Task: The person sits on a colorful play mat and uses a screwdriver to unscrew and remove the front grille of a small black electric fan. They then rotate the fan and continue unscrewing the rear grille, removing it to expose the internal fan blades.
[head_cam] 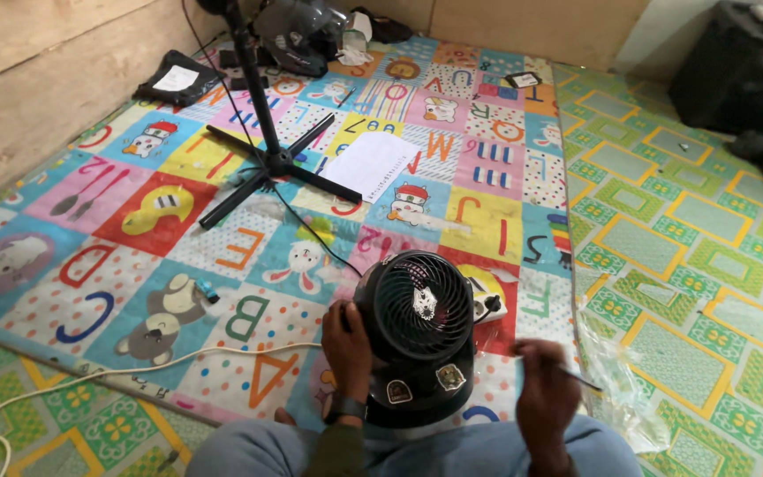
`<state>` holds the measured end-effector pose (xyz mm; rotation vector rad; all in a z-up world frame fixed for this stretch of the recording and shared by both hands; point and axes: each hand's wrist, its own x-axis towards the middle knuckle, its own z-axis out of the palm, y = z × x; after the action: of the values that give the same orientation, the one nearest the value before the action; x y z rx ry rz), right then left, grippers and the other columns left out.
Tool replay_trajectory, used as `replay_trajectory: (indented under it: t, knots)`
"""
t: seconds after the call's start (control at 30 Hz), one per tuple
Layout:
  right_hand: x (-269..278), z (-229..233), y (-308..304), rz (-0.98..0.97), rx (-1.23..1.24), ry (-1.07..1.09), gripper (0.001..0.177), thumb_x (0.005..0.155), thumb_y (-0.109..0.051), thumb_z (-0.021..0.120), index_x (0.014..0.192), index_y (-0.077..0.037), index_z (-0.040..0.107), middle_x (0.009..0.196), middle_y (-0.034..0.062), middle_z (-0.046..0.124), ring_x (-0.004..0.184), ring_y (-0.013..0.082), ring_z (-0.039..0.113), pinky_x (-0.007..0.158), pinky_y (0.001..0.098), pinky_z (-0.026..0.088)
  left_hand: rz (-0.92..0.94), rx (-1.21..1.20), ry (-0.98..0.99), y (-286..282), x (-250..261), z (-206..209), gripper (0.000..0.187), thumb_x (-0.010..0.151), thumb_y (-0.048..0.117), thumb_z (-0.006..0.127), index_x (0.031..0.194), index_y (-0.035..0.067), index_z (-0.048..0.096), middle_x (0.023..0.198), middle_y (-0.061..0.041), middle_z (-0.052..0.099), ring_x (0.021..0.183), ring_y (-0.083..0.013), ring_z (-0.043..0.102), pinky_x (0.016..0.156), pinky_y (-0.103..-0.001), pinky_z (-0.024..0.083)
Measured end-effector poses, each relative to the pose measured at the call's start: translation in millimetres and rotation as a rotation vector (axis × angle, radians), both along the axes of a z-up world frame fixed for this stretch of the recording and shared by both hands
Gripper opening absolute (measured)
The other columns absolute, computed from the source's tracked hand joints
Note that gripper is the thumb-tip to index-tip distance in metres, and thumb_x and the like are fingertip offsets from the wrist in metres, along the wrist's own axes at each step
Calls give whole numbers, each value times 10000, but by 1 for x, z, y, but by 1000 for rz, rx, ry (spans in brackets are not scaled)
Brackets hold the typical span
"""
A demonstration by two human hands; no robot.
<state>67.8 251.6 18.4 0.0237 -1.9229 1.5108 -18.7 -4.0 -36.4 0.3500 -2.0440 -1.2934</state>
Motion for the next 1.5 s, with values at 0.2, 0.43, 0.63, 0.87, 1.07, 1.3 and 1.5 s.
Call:
replay_trajectory:
  t: [0.2,0.43,0.63,0.87,1.07,1.3,1.5]
  knots:
    - [3,4,-8,-22,-32,-7,156,1084,22,550,1002,18,683,1017,117,724,881,173,652,831,301,521,35,10,0,1,5,3,301,1052,295,516,1079,17,628,1003,-219,651,963,-421,610,841,-489,484]
    - [1,33,-36,479,283,39,94,931,2,646,1018,-16,678,927,62,712,852,188,696,775,304,550,103,-10,-31,13,0,-1,340,1022,318,558,1102,-7,611,959,-239,615,907,-428,581,807,-505,461]
    - [-19,69,-41,369,524,-14,89,881,-44,714,967,-21,708,874,81,713,767,186,729,670,295,566,115,20,9,10,1,3,345,1012,327,565,1099,-2,621,966,-232,621,920,-423,585,812,-499,468]
    - [-20,71,-43,256,650,-11,116,835,-65,769,938,-20,741,882,100,708,785,203,707,684,298,554,103,32,-45,10,-3,6,326,1016,317,556,1082,3,613,961,-227,618,923,-423,586,819,-506,463]
    - [-16,71,-48,335,510,-52,110,845,-49,758,952,-28,738,917,90,731,798,185,736,708,289,573,89,56,-118,10,3,7,331,1022,333,549,1058,11,619,960,-217,622,937,-412,592,837,-500,466]
    - [-26,65,-23,236,581,-93,103,890,-102,737,970,-38,730,893,96,752,771,204,759,702,311,586,120,53,-63,9,2,7,358,1020,338,548,1113,-2,615,986,-227,622,940,-419,594,831,-499,471]
    - [-24,25,3,32,611,-257,130,908,-137,750,975,-26,761,865,138,778,767,205,772,673,317,580,117,90,-105,5,-1,6,354,1024,335,545,1108,0,627,987,-236,628,956,-430,591,847,-502,469]
